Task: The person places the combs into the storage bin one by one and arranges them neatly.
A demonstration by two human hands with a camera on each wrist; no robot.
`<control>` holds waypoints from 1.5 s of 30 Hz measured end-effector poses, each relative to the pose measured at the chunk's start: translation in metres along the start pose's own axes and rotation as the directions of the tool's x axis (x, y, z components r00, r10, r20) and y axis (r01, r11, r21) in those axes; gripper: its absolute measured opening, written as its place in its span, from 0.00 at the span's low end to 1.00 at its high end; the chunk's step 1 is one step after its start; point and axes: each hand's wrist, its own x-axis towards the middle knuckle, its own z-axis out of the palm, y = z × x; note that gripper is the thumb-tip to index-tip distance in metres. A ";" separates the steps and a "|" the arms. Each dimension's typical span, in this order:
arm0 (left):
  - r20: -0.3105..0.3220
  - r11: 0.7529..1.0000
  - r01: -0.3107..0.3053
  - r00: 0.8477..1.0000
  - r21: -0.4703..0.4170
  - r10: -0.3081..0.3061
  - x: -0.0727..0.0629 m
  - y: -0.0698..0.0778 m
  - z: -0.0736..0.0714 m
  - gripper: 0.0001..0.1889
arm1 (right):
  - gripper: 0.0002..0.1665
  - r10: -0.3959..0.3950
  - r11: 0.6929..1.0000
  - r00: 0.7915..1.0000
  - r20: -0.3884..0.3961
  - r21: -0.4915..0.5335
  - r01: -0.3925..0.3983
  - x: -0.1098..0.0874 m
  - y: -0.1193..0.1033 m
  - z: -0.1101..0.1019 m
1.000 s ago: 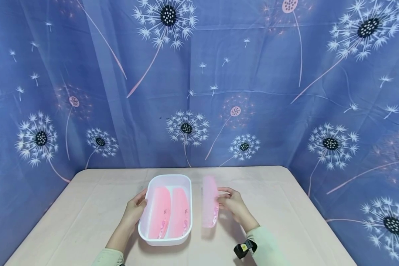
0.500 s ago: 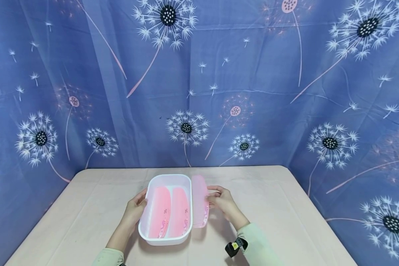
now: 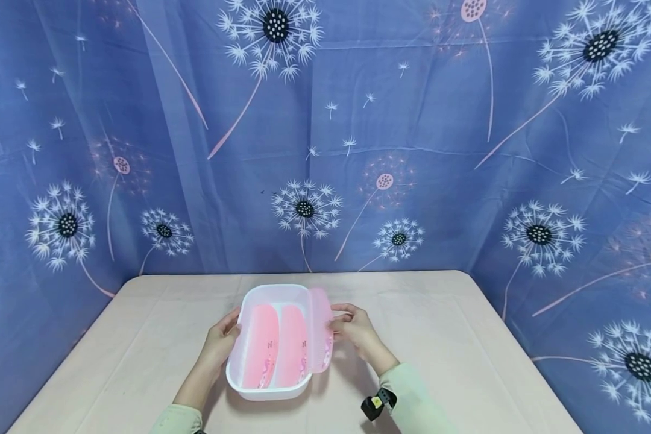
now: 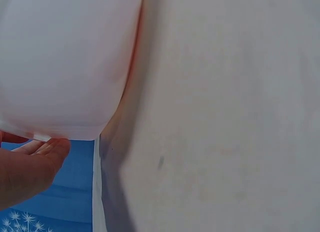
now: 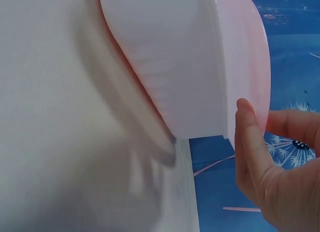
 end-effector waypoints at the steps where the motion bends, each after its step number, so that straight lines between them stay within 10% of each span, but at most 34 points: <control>1: 0.001 1.000 0.001 1.000 0.002 -0.001 0.000 0.000 0.000 0.27 | 0.28 0.002 1.000 1.000 -0.003 -0.002 -0.002 0.002 0.003 0.000; 45: -0.006 1.000 -0.004 1.000 0.008 0.004 0.001 0.002 -0.001 0.26 | 0.26 -0.043 0.995 0.999 0.025 -0.090 0.045 -0.008 0.002 0.009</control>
